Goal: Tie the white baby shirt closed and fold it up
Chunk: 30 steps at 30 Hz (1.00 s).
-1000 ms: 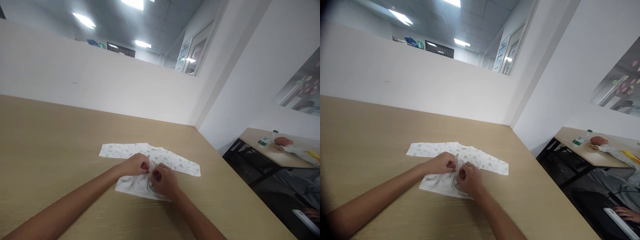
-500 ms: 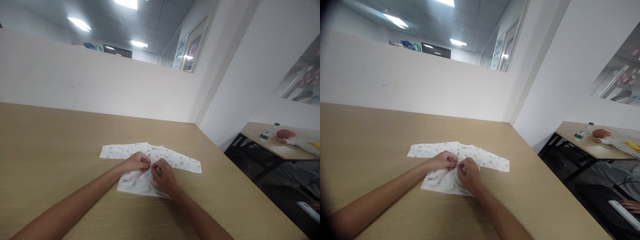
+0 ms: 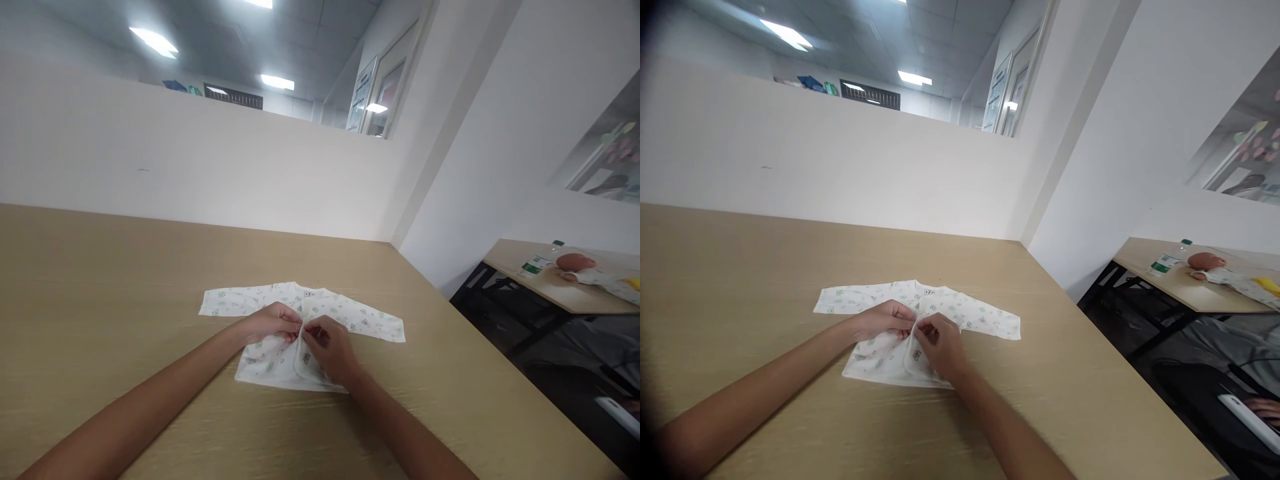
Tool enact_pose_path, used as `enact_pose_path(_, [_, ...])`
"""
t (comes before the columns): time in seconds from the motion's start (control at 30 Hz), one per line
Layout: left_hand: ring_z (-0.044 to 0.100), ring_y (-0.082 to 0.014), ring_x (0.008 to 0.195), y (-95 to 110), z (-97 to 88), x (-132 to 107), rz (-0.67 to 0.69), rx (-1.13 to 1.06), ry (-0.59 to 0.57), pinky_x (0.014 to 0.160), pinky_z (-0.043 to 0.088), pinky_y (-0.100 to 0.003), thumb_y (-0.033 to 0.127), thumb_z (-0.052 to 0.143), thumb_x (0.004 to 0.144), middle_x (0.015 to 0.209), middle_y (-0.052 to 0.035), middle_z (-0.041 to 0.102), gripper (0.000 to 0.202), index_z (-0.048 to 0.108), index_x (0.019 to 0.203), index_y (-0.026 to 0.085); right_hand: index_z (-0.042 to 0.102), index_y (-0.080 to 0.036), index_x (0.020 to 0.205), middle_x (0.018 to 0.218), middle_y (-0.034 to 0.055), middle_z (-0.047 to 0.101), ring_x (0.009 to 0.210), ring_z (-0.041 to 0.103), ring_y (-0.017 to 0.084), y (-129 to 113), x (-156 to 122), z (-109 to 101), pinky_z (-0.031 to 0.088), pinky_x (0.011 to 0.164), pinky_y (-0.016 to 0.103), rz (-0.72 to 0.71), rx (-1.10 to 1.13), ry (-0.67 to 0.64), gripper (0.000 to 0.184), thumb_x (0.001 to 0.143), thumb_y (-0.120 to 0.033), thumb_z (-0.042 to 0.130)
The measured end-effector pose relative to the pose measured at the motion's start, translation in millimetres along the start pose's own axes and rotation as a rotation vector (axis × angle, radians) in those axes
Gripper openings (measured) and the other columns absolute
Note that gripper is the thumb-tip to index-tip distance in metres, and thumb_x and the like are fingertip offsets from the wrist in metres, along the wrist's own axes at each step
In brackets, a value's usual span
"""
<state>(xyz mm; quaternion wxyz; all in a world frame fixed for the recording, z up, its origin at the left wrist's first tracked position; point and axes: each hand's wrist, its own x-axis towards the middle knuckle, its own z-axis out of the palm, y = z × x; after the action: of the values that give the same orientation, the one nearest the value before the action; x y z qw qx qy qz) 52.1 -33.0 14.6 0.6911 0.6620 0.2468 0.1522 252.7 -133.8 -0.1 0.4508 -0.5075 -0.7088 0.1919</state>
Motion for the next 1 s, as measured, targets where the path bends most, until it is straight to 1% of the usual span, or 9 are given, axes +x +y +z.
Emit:
enact_pose_path(0.13, [0.06,-0.0135,0.077,3.7,1.5,-1.2,-0.026,0.002,0.005,0.074,0.049,-0.024,0.036,0.077,0.084,0.087,-0.0066,0.068,0.022,0.076,0.088,0.014,0.072,-0.018,0.091,0.088,0.0021,0.068,0.081,0.062,0.014,-0.9,0.2,-1.4,0.047,0.072,0.023,-0.008,-0.009,-0.002,0.006,0.092,-0.021,0.067])
enact_pose_path(0.2, [0.06,-0.0144,0.077,5.8,4.0,-2.2,-0.032,0.02,0.022,0.073,0.049,-0.024,0.04,0.079,0.082,0.085,-0.0069,0.068,0.027,0.076,0.086,0.013,0.071,-0.017,0.09,0.085,0.0017,0.066,0.078,0.06,0.013,-1.1,0.2,-1.4,0.045,0.07,0.022,-0.011,-0.013,0.002,0.006,0.092,-0.022,0.068])
enact_pose_path(0.3, [0.058,-0.0139,0.071,6.9,9.0,-3.0,-0.011,0.07,0.066,0.067,0.046,-0.023,0.036,0.084,0.075,0.077,-0.0047,0.065,0.026,0.072,0.078,0.014,0.07,-0.017,0.087,0.085,0.0016,0.065,0.076,0.058,0.012,-0.8,0.3,-0.5,0.044,0.069,0.022,-0.009,-0.016,0.018,0.007,0.091,-0.022,0.07])
enact_pose_path(0.37, [0.057,-0.0144,0.07,6.0,12.0,-2.7,-0.011,0.085,0.113,0.066,0.045,-0.024,0.034,0.084,0.073,0.076,-0.0045,0.065,0.024,0.072,0.08,0.015,0.07,-0.017,0.087,0.085,0.0014,0.065,0.077,0.058,0.013,-0.2,0.3,0.1,0.044,0.07,0.022,-0.001,-0.017,0.025,0.004,0.09,-0.02,0.071])
enact_pose_path(0.43, [0.058,-0.0153,0.07,4.0,14.0,-2.0,-0.01,0.084,0.146,0.067,0.046,-0.025,0.035,0.081,0.074,0.078,-0.0053,0.066,0.023,0.074,0.083,0.015,0.07,-0.017,0.088,0.085,0.0011,0.066,0.078,0.059,0.013,0.2,0.2,0.3,0.045,0.07,0.022,0.013,-0.013,0.031,0.002,0.089,-0.018,0.071])
enact_pose_path(0.6, [0.058,-0.0141,0.072,-5.3,14.8,1.1,0.07,0.072,0.212,0.068,0.047,-0.025,0.028,0.075,0.079,0.08,-0.006,0.067,0.017,0.078,0.089,0.014,0.07,-0.016,0.089,0.087,0.0022,0.067,0.077,0.059,0.013,-0.4,-0.3,0.5,0.045,0.07,0.022,0.046,-0.008,0.049,0.005,0.091,-0.02,0.068])
enact_pose_path(0.73, [0.058,-0.013,0.071,-13.0,12.3,4.1,0.101,0.076,0.227,0.066,0.046,-0.023,0.024,0.074,0.081,0.084,-0.0067,0.07,0.016,0.08,0.093,0.014,0.07,-0.016,0.088,0.086,0.0022,0.067,0.077,0.059,0.013,-1.2,0.0,0.8,0.045,0.07,0.022,0.074,-0.015,0.052,0.005,0.091,-0.02,0.068])
enact_pose_path(0.83, [0.061,-0.0135,0.074,-16.8,11.0,5.9,0.102,0.03,0.234,0.069,0.048,-0.024,0.022,0.076,0.08,0.088,-0.0073,0.071,0.017,0.079,0.095,0.015,0.07,-0.016,0.088,0.085,0.0025,0.067,0.077,0.06,0.013,-3.0,0.6,0.2,0.045,0.069,0.022,0.085,-0.017,0.056,0.006,0.09,-0.021,0.067])
enact_pose_path(1.0, [0.068,-0.0179,0.081,-19.4,13.4,7.4,0.071,-0.1,0.307,0.073,0.052,-0.027,0.023,0.083,0.076,0.094,-0.01,0.073,0.027,0.075,0.099,0.014,0.071,-0.016,0.089,0.087,0.0031,0.068,0.074,0.058,0.013,-6.7,1.5,-2.3,0.045,0.068,0.023,0.12,0.028,0.047,0.011,0.09,-0.026,0.068])
